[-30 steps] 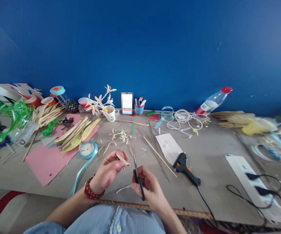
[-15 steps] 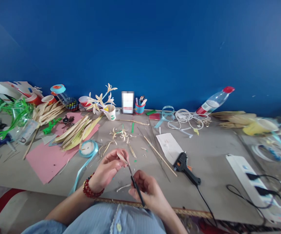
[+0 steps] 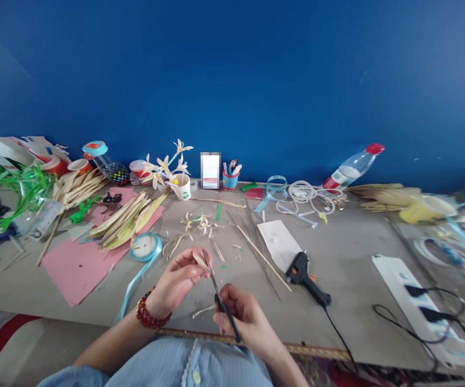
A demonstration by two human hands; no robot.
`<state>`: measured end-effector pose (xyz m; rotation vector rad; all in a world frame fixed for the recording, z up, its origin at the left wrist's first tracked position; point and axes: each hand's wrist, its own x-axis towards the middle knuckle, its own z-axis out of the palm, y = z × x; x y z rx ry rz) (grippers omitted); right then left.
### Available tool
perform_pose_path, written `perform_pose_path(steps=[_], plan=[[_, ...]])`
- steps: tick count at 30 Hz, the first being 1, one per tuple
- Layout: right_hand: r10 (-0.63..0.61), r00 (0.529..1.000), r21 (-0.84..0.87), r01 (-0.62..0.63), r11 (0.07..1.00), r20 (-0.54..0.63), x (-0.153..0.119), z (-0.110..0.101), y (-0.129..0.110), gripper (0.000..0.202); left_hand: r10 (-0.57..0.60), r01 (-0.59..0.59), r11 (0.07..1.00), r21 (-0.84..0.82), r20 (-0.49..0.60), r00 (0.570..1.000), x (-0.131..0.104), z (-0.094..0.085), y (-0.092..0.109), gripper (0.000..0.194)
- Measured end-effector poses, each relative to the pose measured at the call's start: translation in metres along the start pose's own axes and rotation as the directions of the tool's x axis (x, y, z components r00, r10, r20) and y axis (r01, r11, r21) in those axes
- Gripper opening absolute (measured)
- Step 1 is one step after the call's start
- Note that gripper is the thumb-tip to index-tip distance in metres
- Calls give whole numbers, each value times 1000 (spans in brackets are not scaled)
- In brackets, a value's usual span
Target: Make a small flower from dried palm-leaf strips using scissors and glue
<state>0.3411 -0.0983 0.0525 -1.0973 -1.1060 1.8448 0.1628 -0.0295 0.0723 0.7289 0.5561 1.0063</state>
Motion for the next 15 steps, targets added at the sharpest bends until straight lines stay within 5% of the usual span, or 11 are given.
perform_pose_path(steps=[15], plan=[[1, 1000, 12, -1, 1000, -8, -1, 2, -2, 52, -30, 30, 1000, -3, -4, 1000, 1, 0, 1, 8]])
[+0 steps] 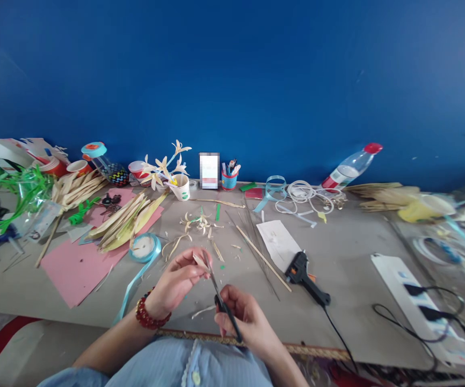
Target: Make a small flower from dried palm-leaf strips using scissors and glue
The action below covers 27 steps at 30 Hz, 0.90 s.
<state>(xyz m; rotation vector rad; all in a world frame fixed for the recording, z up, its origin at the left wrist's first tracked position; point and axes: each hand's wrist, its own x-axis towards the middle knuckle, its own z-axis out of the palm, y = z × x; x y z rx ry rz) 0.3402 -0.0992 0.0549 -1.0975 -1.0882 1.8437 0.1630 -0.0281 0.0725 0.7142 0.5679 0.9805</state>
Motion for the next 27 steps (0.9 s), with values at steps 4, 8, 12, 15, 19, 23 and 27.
perform_pose_path(steps=[4, 8, 12, 15, 19, 23, 27], plan=[[5, 1000, 4, -5, 1000, 4, 1, -1, 3, 52, -5, 5, 1000, 13, -16, 1000, 0, 0, 1, 7], [-6, 1000, 2, 6, 1000, -10, 1, -2, 5, 53, -14, 15, 1000, 21, -23, 1000, -1, 1, 1, 8], [24, 999, 6, -24, 1000, -48, 0, -2, 5, 54, -15, 16, 999, 35, -20, 1000, -1, 2, 1, 7], [37, 997, 1, -37, 999, -61, -2, -2, 5, 52, -17, 17, 999, 44, -7, 1000, -1, 2, 3, 6], [34, 997, -40, -37, 999, -66, -3, -5, 6, 50, -22, 21, 997, 75, 11, 1000, 0, 1, 5, 4], [34, 997, -59, -38, 998, -73, -4, -7, 10, 47, -24, 21, 996, 92, 40, 999, 1, 0, 6, 4], [34, 996, -68, -40, 997, -86, -5, -7, 11, 48, -42, 37, 994, 105, 51, 998, 1, 0, 7, 5]])
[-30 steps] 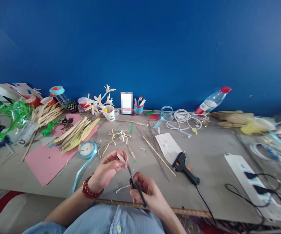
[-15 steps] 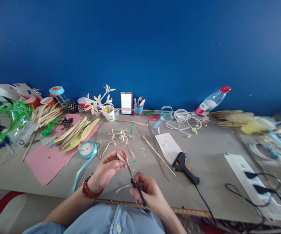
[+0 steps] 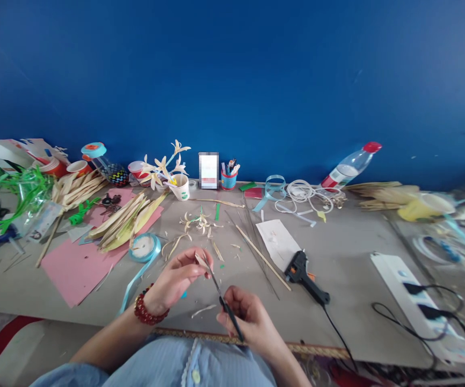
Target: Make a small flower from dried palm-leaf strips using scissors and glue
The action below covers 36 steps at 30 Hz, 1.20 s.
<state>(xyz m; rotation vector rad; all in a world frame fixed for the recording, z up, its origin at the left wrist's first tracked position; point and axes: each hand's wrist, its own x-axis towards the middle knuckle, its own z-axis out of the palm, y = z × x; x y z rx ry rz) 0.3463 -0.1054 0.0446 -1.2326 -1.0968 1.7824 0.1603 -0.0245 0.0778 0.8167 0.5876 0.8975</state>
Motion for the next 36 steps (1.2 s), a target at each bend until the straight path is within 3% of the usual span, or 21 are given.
perform_pose_path(steps=[7, 10, 13, 17, 22, 31, 36], plan=[[6, 998, 57, -3, 998, -55, -3, -1, -1, 49, -1, -3, 998, 62, 52, 999, 2, 1, 4, 8], [-77, 977, 114, 102, 988, -201, -2, -1, -4, 45, 1, -8, 993, 114, 61, 998, 3, 2, 3, 13], [-198, 922, 46, 226, 973, -333, 4, 0, -10, 38, -5, -4, 987, 159, 57, 998, 2, 4, 0, 16], [-336, 873, -42, 344, 938, -354, 19, 5, -15, 34, -23, 9, 981, 192, 69, 997, 2, 5, -3, 19], [-331, 867, 26, 367, 930, -373, 28, 13, -16, 39, -65, 40, 974, 225, 108, 992, 2, 4, -4, 22], [-397, 767, -118, 394, 911, -504, 28, 18, -7, 28, 35, -35, 999, -3, -85, 996, 2, 9, -25, 16], [-395, 815, -159, 362, 918, -424, 25, 15, -8, 27, 102, -92, 992, 83, -129, 986, 2, 12, -23, 14]])
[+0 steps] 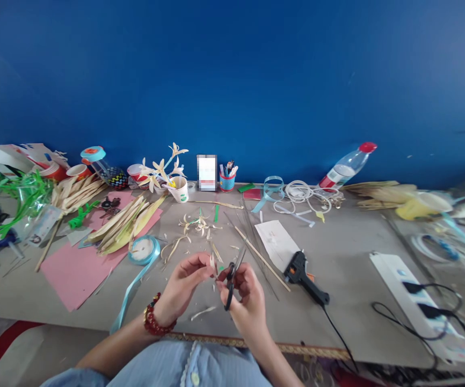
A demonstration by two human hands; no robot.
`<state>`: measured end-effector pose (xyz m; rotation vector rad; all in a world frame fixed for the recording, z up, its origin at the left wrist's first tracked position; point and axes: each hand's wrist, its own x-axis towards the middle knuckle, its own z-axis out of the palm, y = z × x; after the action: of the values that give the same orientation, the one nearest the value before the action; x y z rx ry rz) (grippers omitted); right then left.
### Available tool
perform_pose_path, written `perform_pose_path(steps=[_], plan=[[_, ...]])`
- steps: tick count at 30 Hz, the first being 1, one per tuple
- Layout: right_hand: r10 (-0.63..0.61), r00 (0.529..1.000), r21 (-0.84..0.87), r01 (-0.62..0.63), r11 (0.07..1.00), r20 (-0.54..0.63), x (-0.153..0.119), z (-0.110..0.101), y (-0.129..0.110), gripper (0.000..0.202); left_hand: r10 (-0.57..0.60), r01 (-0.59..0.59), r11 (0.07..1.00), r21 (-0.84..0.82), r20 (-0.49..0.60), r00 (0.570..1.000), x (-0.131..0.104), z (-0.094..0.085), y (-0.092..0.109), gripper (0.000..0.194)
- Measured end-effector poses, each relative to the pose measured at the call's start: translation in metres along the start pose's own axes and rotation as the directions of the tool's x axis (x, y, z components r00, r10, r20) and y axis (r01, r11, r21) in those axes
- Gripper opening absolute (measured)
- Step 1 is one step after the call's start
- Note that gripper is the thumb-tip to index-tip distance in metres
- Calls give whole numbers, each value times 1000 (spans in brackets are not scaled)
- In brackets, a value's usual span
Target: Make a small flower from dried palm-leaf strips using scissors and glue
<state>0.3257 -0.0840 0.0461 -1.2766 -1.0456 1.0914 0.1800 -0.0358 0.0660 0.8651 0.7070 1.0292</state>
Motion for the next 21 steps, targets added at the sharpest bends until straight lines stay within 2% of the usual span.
perform_pose_path(steps=[3, 6, 8, 10, 17, 21], plan=[[43, 986, -17, -41, 999, 164, -2, -9, 0, 31, 74, -78, 991, 109, 35, 997, -1, -4, 6, 12], [122, 924, -2, -130, 992, 362, -7, -17, 1, 45, 121, -141, 964, 223, 104, 987, 1, -10, 10, 14], [157, 885, 15, -181, 983, 439, -10, -20, 1, 51, 130, -166, 945, 281, 142, 981, 3, -13, 12, 15], [179, 867, 22, -213, 977, 465, -12, -21, 1, 53, 128, -176, 931, 321, 166, 978, 5, -14, 14, 14], [208, 864, 36, -252, 967, 459, -9, -20, -1, 53, 126, -211, 893, 396, 230, 965, 6, -14, 26, 16], [217, 865, 21, -254, 967, 453, -10, -19, -1, 53, 83, -178, 880, 441, 226, 971, 8, -17, 30, 17]])
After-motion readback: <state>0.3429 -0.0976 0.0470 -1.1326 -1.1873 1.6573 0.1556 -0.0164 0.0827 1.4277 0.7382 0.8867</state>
